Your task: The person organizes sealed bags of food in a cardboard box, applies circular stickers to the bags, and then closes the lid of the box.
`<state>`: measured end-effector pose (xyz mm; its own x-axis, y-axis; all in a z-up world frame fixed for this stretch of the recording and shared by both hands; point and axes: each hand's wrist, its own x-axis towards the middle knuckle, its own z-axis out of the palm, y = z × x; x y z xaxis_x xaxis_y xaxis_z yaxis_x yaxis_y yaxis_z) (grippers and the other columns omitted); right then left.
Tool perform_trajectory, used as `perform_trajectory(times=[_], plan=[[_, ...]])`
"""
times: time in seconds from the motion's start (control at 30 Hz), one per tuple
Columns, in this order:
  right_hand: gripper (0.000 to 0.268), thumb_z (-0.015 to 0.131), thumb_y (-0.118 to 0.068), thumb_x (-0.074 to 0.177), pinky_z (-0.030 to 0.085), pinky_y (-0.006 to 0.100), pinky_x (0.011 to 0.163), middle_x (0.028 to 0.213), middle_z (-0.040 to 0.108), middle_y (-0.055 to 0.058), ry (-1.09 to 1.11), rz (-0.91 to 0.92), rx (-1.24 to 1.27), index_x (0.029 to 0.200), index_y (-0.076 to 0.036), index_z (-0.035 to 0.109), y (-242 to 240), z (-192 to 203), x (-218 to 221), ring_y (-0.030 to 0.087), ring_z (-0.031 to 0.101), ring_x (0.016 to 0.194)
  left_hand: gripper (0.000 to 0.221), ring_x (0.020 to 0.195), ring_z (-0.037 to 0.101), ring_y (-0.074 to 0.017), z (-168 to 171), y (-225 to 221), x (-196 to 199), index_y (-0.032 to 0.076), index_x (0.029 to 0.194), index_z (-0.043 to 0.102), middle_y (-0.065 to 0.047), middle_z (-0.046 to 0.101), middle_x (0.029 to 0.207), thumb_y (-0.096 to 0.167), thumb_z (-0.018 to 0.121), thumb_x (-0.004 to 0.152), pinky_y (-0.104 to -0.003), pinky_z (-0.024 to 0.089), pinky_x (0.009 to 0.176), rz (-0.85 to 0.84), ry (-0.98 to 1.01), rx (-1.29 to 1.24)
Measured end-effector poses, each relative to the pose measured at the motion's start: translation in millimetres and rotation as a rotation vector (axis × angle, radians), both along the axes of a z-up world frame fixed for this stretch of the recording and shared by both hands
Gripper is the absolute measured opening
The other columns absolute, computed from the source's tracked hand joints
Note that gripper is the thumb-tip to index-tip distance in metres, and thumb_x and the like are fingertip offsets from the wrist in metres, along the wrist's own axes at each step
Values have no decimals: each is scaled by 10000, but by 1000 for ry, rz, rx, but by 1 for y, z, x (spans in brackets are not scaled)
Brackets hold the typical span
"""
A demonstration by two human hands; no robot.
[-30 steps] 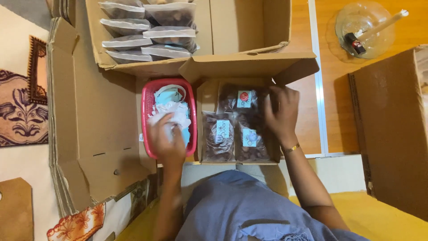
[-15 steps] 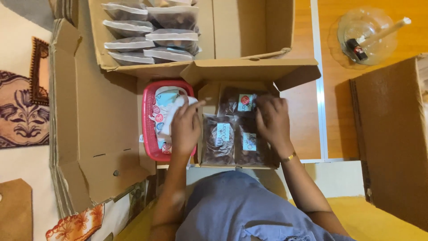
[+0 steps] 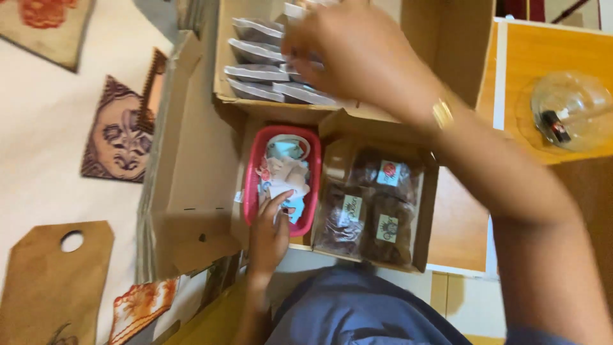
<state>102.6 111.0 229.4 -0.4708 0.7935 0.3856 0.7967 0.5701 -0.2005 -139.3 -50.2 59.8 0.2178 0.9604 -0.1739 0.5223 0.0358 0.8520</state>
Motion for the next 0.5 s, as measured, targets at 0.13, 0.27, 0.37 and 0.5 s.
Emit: perform_trajectory(times=[0.13,0.27,0.37,0.5], plan=[[151,726,-8,824,332,422,392,621,618,97,-195,-136,-83,688,-31,662,114,-56,-31,303,569,536,455,1310,605,-267,-18,-3,-9,166,1338,651,-94,678,1347,-4,525,936,-380,517,1027,9,-21,75],[134,646,-36,764,583,460,548,772,724,114,-424,-301,-105,807,-122,740,168,-127,-49,367,719,725,438,1187,667,-246,-11,-5,-14,166,1338,659,-67,680,1342,37,531,940,-356,546,925,38,-36,51],[203,659,-8,808,579,464,581,908,707,120,-468,-369,-115,933,-121,774,183,-155,-53,349,682,839,415,1193,675,-240,-15,-3,-22,146,1330,662,-76,674,1360,59,529,947,-359,542,977,25,-32,41],[242,646,50,737,569,447,518,811,720,99,-464,-368,-55,850,-137,750,193,-157,-42,343,698,752,416,1186,680,-251,-23,1,-30,175,1332,663,-57,679,1354,74,542,948,-362,570,919,25,20,20]])
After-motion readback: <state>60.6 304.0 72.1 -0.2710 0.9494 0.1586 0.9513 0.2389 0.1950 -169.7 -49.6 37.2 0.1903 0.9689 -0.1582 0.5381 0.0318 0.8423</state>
